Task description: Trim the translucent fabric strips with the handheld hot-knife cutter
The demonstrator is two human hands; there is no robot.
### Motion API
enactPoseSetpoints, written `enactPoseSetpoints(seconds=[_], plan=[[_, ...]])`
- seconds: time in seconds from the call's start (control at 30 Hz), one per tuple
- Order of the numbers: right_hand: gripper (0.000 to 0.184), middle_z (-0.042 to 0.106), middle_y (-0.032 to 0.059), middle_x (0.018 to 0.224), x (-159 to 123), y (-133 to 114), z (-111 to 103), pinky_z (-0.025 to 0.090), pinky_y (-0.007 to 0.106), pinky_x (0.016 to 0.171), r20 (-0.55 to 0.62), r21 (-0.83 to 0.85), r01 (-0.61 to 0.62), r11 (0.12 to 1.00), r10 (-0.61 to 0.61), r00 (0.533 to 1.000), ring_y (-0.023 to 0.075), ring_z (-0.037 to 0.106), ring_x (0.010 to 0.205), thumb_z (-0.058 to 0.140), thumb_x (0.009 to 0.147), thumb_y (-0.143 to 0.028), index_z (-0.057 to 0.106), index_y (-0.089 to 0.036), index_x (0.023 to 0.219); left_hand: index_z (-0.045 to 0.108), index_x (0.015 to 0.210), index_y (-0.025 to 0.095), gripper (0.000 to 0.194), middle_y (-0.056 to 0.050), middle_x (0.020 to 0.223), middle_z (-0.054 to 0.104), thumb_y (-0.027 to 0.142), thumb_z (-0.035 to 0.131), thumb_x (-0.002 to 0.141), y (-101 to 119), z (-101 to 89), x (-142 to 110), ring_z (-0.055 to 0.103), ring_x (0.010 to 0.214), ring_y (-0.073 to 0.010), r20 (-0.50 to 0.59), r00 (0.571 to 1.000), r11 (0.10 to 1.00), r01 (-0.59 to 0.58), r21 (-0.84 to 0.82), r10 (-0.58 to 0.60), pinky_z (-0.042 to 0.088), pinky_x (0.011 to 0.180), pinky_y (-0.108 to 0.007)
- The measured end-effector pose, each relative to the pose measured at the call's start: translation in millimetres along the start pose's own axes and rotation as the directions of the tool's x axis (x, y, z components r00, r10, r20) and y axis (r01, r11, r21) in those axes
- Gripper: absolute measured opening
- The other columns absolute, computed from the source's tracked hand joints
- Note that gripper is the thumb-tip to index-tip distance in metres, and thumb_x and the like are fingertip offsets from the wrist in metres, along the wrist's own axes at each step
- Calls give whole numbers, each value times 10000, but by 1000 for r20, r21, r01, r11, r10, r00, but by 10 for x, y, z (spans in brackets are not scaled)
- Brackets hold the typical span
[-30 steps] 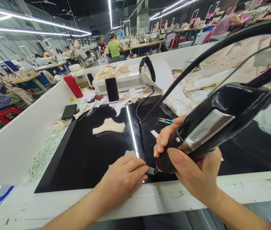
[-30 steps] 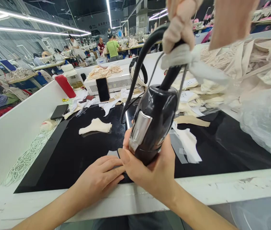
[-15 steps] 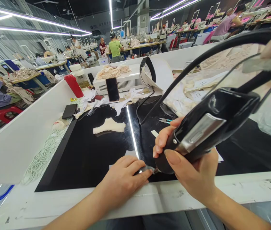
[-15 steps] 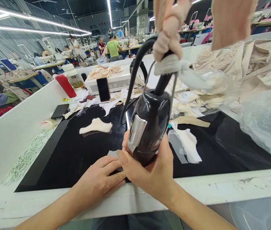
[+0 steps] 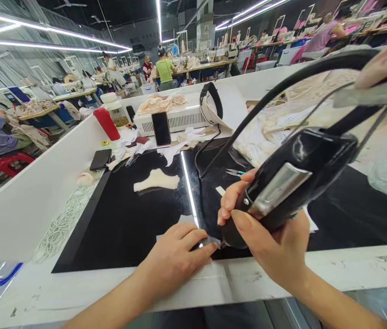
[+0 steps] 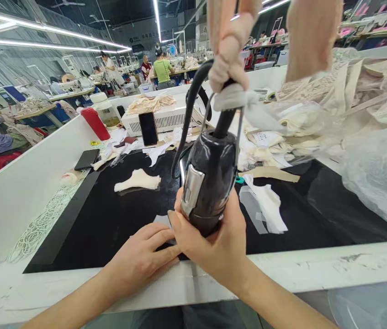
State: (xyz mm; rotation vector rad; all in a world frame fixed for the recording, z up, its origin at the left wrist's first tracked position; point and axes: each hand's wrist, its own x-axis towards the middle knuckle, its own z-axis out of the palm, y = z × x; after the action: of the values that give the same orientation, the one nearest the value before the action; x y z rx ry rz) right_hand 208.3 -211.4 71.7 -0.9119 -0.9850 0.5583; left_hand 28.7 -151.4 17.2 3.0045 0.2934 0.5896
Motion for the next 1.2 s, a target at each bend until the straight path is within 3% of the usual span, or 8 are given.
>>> enactPoseSetpoints(seconds=[0.13, 0.23, 0.4, 0.53, 0.87, 1.07, 1.2], plan=[[363, 656, -34, 794, 35, -1, 12, 573, 324, 522, -16, 88, 15, 996, -13, 1000, 157, 617, 612, 820, 835, -322, 579, -284, 1103, 674, 1241, 195, 228, -82, 1192, 716, 255, 552, 1057, -39, -84, -79, 678, 1076, -234, -35, 999, 998, 36, -51, -38, 579, 977, -423], [401, 665, -30, 807, 55, -39, 39, 565, 321, 506, -5, 149, 5, 989, -4, 1000, 156, 614, 606, 849, 825, -345, 594, -282, 1128, 663, 1256, 178, 239, -96, 1207, 708, 226, 553, 1050, -104, -185, -234, 671, 1098, -227, -69, 985, 985, 151, -84, -156, 563, 1004, -405], [406, 678, -18, 813, 22, -53, 213, 568, 328, 515, 19, 223, -30, 974, 27, 999, 165, 629, 626, 868, 811, -327, 613, -275, 1122, 668, 1246, 175, 290, -102, 1198, 692, 248, 697, 966, -150, -305, -565, 667, 1091, -239, -83, 914, 915, 386, -118, -397, 577, 949, -387], [385, 681, -26, 807, -10, 14, 430, 579, 322, 551, 68, 269, -48, 962, 30, 997, 161, 640, 660, 856, 822, -295, 603, -272, 1112, 698, 1184, 205, 293, -79, 1218, 684, 215, 770, 900, -103, -306, -692, 660, 1122, -235, -67, 858, 854, 493, -166, -509, 563, 974, -382], [412, 678, -48, 838, 2, 217, 808, 576, 304, 575, 126, 318, -66, 946, 27, 992, 124, 633, 611, 845, 832, -296, 580, -274, 1146, 696, 1117, 216, 205, -59, 1246, 688, 180, 734, 918, -87, -219, -671, 647, 1151, -219, -76, 808, 787, 542, -293, -585, 526, 1023, -366], [414, 672, -57, 842, 26, 320, 882, 567, 303, 588, 149, 303, -67, 951, 22, 989, 127, 642, 626, 837, 845, -311, 571, -281, 1161, 683, 1123, 214, 192, -46, 1205, 691, 127, 560, 1003, -80, -253, -697, 626, 1154, -186, -122, 767, 752, 563, -342, -630, 504, 1037, -326], [401, 673, -53, 824, 33, 351, 889, 562, 312, 607, 155, 289, -56, 956, 11, 988, 135, 641, 632, 836, 849, -293, 583, -281, 1160, 681, 1112, 210, 208, -41, 1182, 702, 109, 528, 1012, -62, -257, -685, 624, 1136, -179, -149, 745, 735, 568, -369, -651, 505, 1024, -318]])
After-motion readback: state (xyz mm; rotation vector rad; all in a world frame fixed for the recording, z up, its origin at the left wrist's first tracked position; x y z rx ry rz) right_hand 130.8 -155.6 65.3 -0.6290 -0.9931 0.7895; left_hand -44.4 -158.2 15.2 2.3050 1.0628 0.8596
